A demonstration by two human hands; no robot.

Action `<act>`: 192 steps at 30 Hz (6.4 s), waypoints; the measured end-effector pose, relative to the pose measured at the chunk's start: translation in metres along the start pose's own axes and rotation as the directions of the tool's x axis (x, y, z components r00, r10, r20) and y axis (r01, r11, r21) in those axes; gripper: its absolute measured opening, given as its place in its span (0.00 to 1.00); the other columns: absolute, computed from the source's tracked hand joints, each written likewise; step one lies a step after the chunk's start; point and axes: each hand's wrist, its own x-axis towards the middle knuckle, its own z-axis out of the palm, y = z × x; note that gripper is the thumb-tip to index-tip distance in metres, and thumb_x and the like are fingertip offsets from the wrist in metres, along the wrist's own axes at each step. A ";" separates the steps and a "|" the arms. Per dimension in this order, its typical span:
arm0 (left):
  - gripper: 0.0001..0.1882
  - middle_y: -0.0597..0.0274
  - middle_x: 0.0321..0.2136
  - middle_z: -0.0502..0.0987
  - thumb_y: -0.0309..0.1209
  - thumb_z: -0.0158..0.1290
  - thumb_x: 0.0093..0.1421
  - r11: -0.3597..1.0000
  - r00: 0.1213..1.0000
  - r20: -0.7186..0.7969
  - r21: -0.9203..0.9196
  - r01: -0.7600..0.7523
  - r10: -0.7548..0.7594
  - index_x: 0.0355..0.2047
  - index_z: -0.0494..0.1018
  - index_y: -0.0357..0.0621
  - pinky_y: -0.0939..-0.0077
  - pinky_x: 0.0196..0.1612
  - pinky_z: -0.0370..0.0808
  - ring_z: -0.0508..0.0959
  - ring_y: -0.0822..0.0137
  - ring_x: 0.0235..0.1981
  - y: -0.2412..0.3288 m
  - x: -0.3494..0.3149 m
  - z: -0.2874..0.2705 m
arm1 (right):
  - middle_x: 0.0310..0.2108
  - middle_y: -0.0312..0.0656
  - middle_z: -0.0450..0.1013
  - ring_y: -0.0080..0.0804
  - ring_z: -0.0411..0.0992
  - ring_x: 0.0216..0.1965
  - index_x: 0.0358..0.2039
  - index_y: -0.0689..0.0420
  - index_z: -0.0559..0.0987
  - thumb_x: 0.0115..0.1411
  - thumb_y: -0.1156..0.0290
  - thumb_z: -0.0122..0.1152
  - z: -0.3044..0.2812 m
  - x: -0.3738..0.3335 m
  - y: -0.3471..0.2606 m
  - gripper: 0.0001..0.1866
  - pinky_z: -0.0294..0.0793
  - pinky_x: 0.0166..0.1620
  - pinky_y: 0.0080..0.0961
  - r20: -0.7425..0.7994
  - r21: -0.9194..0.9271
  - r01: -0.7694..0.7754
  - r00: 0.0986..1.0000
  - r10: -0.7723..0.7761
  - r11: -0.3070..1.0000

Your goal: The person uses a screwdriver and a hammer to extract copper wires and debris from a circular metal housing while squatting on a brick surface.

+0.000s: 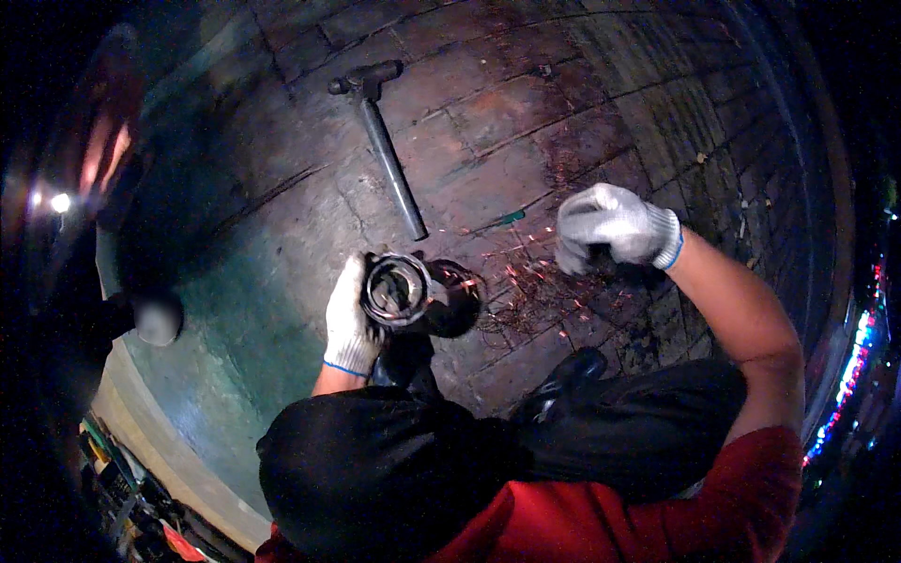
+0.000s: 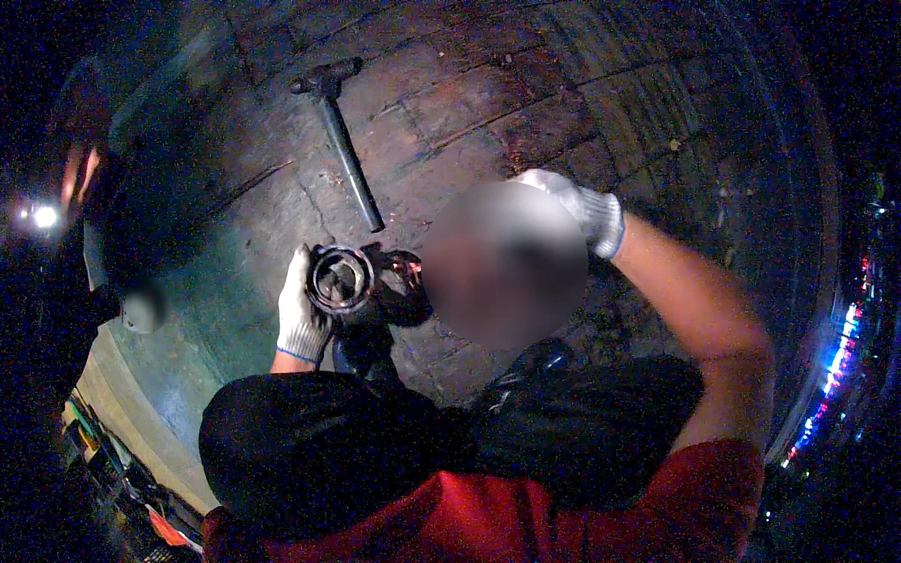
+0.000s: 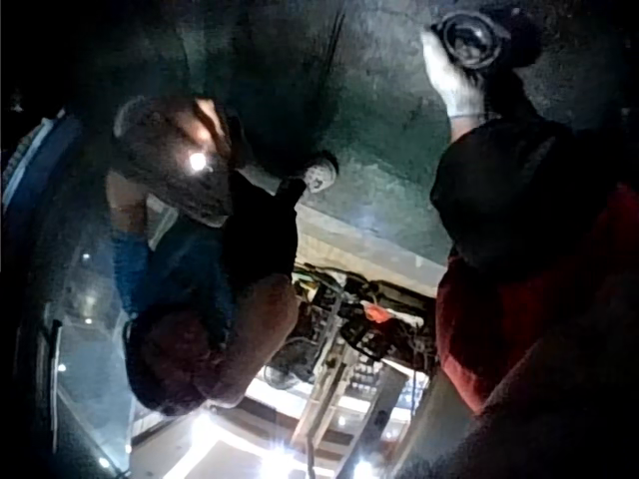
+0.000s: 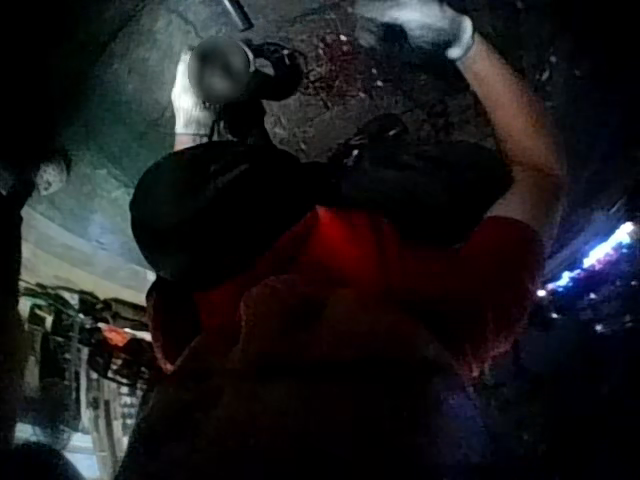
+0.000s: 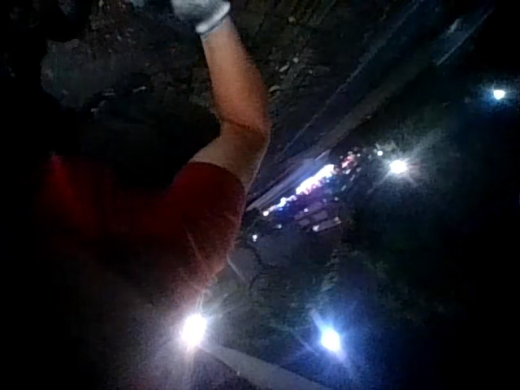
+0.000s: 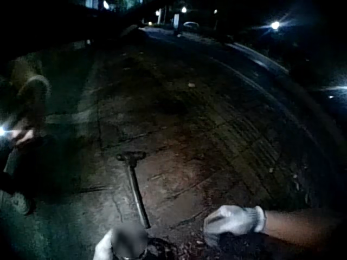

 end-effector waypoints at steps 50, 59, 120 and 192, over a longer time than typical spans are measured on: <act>0.45 0.50 0.57 0.67 0.33 0.58 0.56 0.921 0.875 0.417 0.180 -0.345 0.246 0.68 0.46 0.39 0.72 0.53 0.70 0.71 0.64 0.52 0.007 -0.006 0.015 | 0.28 0.46 0.77 0.29 0.73 0.31 0.35 0.64 0.80 0.57 0.58 0.62 0.119 0.074 -0.053 0.19 0.71 0.37 0.28 0.161 -0.449 0.073 0.987 0.000 0.891; 0.42 0.45 0.57 0.66 0.34 0.58 0.55 0.946 0.890 0.443 0.228 -0.232 0.111 0.65 0.50 0.31 0.65 0.59 0.67 0.70 0.57 0.56 0.009 -0.003 0.005 | 0.28 0.49 0.75 0.38 0.74 0.32 0.27 0.63 0.79 0.54 0.60 0.65 0.097 0.067 -0.054 0.16 0.72 0.37 0.32 0.259 -0.447 0.308 0.943 -0.208 0.840; 0.26 0.44 0.48 0.74 0.38 0.50 0.62 0.858 0.960 0.280 -0.489 0.158 -0.017 0.56 0.65 0.36 0.60 0.50 0.79 0.77 0.50 0.47 -0.004 0.008 -0.028 | 0.36 0.55 0.72 0.54 0.72 0.39 0.34 0.63 0.77 0.54 0.61 0.59 0.133 0.065 -0.041 0.16 0.73 0.45 0.43 0.296 -0.647 0.395 0.919 -0.262 0.653; 0.25 0.54 0.45 0.75 0.26 0.51 0.61 0.957 0.970 0.213 0.240 -0.164 0.113 0.58 0.62 0.29 0.75 0.50 0.72 0.75 0.68 0.43 0.005 0.011 -0.037 | 0.43 0.47 0.75 0.46 0.73 0.45 0.47 0.60 0.73 0.61 0.33 0.40 0.008 0.089 -0.076 0.39 0.71 0.52 0.46 -0.323 0.644 0.529 0.843 -0.430 0.553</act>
